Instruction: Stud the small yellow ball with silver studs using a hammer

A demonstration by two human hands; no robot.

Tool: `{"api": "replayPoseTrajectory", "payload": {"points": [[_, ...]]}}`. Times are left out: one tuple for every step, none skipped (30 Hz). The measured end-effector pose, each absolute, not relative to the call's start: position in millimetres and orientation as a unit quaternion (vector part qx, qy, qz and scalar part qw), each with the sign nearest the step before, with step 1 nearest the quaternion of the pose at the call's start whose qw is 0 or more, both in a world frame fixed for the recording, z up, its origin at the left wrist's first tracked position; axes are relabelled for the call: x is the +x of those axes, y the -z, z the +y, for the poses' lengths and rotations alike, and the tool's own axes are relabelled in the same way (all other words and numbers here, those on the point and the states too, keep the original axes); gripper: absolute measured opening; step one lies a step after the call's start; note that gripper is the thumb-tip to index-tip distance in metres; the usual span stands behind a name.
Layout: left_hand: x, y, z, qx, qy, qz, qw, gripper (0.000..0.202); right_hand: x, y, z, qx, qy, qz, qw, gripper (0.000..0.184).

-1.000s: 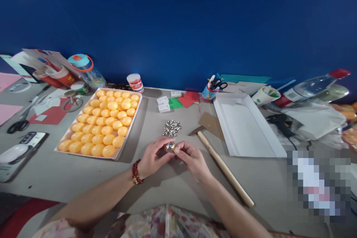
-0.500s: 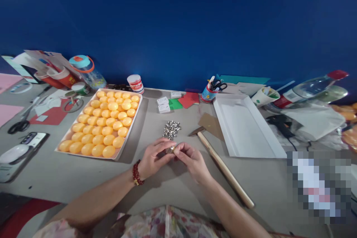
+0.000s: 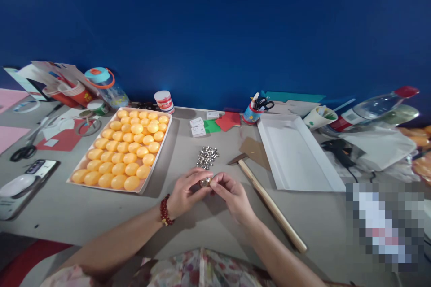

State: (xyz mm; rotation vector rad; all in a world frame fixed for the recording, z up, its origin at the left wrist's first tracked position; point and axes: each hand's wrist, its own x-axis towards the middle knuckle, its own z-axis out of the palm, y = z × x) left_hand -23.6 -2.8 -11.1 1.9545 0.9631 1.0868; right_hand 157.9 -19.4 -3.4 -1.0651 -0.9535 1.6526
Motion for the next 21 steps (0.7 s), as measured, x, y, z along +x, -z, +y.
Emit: {"api": "replayPoseTrajectory", "payload": {"points": [[-23.3,11.5,-2.7,0.751,-0.418,0.373,0.349,0.031,158.0,3.6,-19.0,-0.433,-0.673,-0.385,0.46,0.025],[-23.1,12.2,-2.5,0.75,-0.417,0.375,0.351,0.032,158.1,3.7,-18.6,-0.432,-0.675,-0.382,0.461,0.026],[-23.1,13.1,-2.3,0.75,-0.415,0.375,0.353,0.033,158.2,3.6,-18.3,-0.432,-0.676,-0.379,0.461,0.026],[-23.1,14.0,-2.2,0.75,-0.414,0.375,0.354,0.034,158.3,3.6,-18.2,-0.432,-0.677,-0.377,0.461,0.026],[-23.3,14.8,-2.0,0.751,-0.412,0.374,0.355,0.035,158.4,3.7,-18.3,-0.433,-0.678,-0.375,0.461,0.027],[-23.4,15.5,-1.9,0.752,-0.412,0.372,0.356,0.035,158.5,3.8,-18.5,-0.433,-0.677,-0.375,0.462,0.026],[-23.6,15.9,-1.9,0.751,-0.413,0.371,0.356,0.035,158.7,4.0,-18.8,-0.433,-0.676,-0.375,0.463,0.026],[-23.7,16.1,-1.9,0.751,-0.414,0.37,0.357,0.035,158.8,4.2,-19.2,-0.432,-0.676,-0.376,0.464,0.025],[-23.8,16.1,-2.0,0.75,-0.415,0.37,0.358,0.035,159.0,4.4,-19.5,-0.43,-0.676,-0.377,0.464,0.025],[-23.8,16.1,-2.1,0.749,-0.417,0.371,0.358,0.035,159.1,4.3,-19.6,-0.429,-0.677,-0.377,0.465,0.024],[-23.7,16.0,-2.2,0.747,-0.418,0.373,0.359,0.035,159.1,4.0,-19.7,-0.428,-0.677,-0.377,0.465,0.024],[-23.5,15.9,-2.2,0.745,-0.418,0.375,0.36,0.034,159.0,3.4,-19.6,-0.427,-0.678,-0.377,0.464,0.024],[-23.4,15.9,-2.3,0.743,-0.419,0.377,0.361,0.034,158.9,2.5,-19.3,-0.427,-0.678,-0.378,0.464,0.024],[-23.2,15.9,-2.3,0.742,-0.419,0.379,0.362,0.034,158.7,1.4,-19.0,-0.427,-0.677,-0.378,0.464,0.024],[-23.0,15.9,-2.2,0.74,-0.419,0.38,0.363,0.034,158.4,0.2,-18.7,-0.428,-0.676,-0.379,0.465,0.025],[-22.8,15.8,-2.2,0.74,-0.419,0.379,0.365,0.034,158.1,-1.0,-18.5,-0.43,-0.674,-0.38,0.465,0.025],[-22.7,15.6,-2.1,0.74,-0.418,0.379,0.366,0.034,157.8,-2.0,-18.4,-0.432,-0.671,-0.382,0.466,0.026],[-22.7,15.3,-2.1,0.74,-0.418,0.379,0.366,0.034,157.6,-2.7,-18.5,-0.435,-0.668,-0.384,0.466,0.027],[-22.6,14.8,-2.0,0.741,-0.417,0.378,0.366,0.034,157.4,-3.1,-18.6,-0.437,-0.665,-0.387,0.466,0.028],[-22.6,14.1,-1.9,0.741,-0.417,0.377,0.366,0.033,157.2,-3.0,-18.9,-0.438,-0.662,-0.391,0.466,0.028],[-22.6,13.4,-1.9,0.743,-0.417,0.376,0.366,0.033,157.1,-2.7,-19.3,-0.439,-0.658,-0.395,0.467,0.028]]}}
